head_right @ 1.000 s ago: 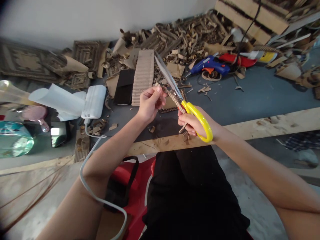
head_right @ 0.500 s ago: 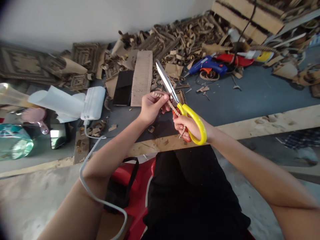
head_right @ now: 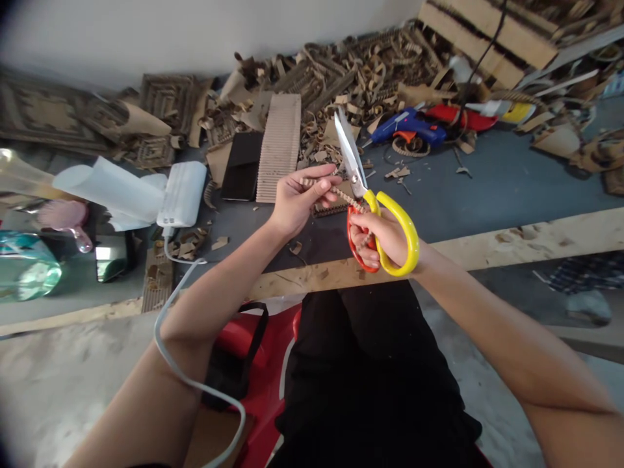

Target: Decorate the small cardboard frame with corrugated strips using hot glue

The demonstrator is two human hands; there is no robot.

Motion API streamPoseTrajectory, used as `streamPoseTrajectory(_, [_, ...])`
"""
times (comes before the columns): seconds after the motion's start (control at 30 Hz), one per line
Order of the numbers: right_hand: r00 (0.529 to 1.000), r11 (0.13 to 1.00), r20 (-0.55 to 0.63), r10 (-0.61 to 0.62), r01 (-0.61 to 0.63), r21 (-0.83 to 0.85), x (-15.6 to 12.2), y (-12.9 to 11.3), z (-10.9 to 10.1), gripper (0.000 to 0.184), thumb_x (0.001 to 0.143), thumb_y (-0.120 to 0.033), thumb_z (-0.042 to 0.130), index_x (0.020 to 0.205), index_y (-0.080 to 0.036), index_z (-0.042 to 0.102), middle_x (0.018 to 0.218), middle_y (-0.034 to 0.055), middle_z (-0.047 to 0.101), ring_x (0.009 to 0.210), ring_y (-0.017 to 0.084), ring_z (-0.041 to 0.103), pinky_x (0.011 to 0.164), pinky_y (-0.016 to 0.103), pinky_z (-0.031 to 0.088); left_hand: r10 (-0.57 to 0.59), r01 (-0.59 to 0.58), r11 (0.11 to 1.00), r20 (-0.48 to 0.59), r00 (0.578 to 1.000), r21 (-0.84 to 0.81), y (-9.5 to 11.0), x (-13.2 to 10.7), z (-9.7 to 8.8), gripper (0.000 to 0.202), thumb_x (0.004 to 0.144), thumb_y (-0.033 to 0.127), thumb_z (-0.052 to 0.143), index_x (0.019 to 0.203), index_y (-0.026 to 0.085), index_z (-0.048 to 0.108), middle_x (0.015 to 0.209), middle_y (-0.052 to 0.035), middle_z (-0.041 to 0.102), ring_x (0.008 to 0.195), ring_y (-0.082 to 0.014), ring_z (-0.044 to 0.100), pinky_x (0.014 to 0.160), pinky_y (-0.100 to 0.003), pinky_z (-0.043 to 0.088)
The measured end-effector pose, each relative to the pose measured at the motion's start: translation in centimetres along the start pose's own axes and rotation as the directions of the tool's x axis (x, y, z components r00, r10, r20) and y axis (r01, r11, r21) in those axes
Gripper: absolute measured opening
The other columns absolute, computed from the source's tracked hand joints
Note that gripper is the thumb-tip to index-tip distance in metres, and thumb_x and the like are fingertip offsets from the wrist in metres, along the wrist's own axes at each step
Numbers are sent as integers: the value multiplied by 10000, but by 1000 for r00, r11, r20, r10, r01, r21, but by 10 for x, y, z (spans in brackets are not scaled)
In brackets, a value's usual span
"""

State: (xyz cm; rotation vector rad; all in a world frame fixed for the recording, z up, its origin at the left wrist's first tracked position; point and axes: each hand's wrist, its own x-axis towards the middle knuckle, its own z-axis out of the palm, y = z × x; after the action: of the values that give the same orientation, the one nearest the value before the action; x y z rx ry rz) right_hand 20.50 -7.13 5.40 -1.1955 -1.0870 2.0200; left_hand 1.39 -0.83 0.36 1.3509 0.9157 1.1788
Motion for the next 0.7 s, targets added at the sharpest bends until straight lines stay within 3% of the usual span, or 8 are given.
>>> streamPoseTrajectory(0.23, [991,992,-64,-119,117,-47,0,-11,-16,188,784,-303,619,744,-246,445,523,-74,382,337,74,324,345,251,263,160,-163,983,49,986,79,0,6,-11,392,825,556,742,1070,255,791,993,-43,792,785,-154,739,502,-213,530])
streamPoseTrajectory(0.33, [985,989,-150,-81,61,-137,5,-18,-23,335,776,-459,659,713,-254,402,498,-72,365,333,82,313,344,263,229,184,-182,976,-8,983,119,2,8,-13,329,817,524,764,1023,272,809,882,-22,780,706,-120,694,526,-216,501])
streamPoseTrajectory(0.4, [941,960,-303,-148,62,-274,7,-21,-31,454,759,-616,672,724,-264,388,498,-72,355,348,92,307,352,273,205,195,-184,977,-96,976,112,1,10,-14,296,818,507,770,975,261,818,748,-6,747,625,-87,638,533,-208,471])
streamPoseTrajectory(0.47, [797,831,-470,-379,71,-551,6,-25,-43,516,714,-693,698,757,-272,402,543,-59,388,411,115,369,403,291,266,173,-161,984,-187,967,78,-2,12,-13,293,842,512,746,930,242,820,663,6,707,533,-58,557,499,-199,426])
streamPoseTrajectory(0.53, [609,537,-464,-644,-73,-841,1,-30,-60,493,711,-670,719,775,-268,442,633,-14,486,548,159,483,537,334,369,127,-118,992,-243,962,52,-5,13,-12,311,857,520,728,899,224,815,661,4,705,471,-41,492,460,-193,391])
streamPoseTrajectory(0.57, [578,410,-434,-691,-182,-894,-3,-33,-71,455,729,-651,710,780,-266,473,669,12,530,611,188,528,599,362,390,107,-98,994,-256,961,50,-7,13,-11,319,855,524,729,893,218,811,685,-3,719,457,-38,479,449,-192,387])
streamPoseTrajectory(0.6, [580,308,-419,-698,-285,-908,-5,-35,-85,427,735,-641,702,773,-263,506,684,34,561,646,213,554,626,381,388,98,-86,995,-266,959,55,-8,13,-11,327,846,531,736,890,214,808,718,-11,737,453,-38,481,443,-191,391])
streamPoseTrajectory(0.7, [715,102,-428,-552,-452,-886,-11,-43,-139,415,694,-636,737,739,-246,602,662,72,617,644,240,582,592,383,352,101,-72,991,-291,951,109,-8,12,-12,360,844,556,726,900,209,807,786,-30,774,436,-45,501,425,-198,407])
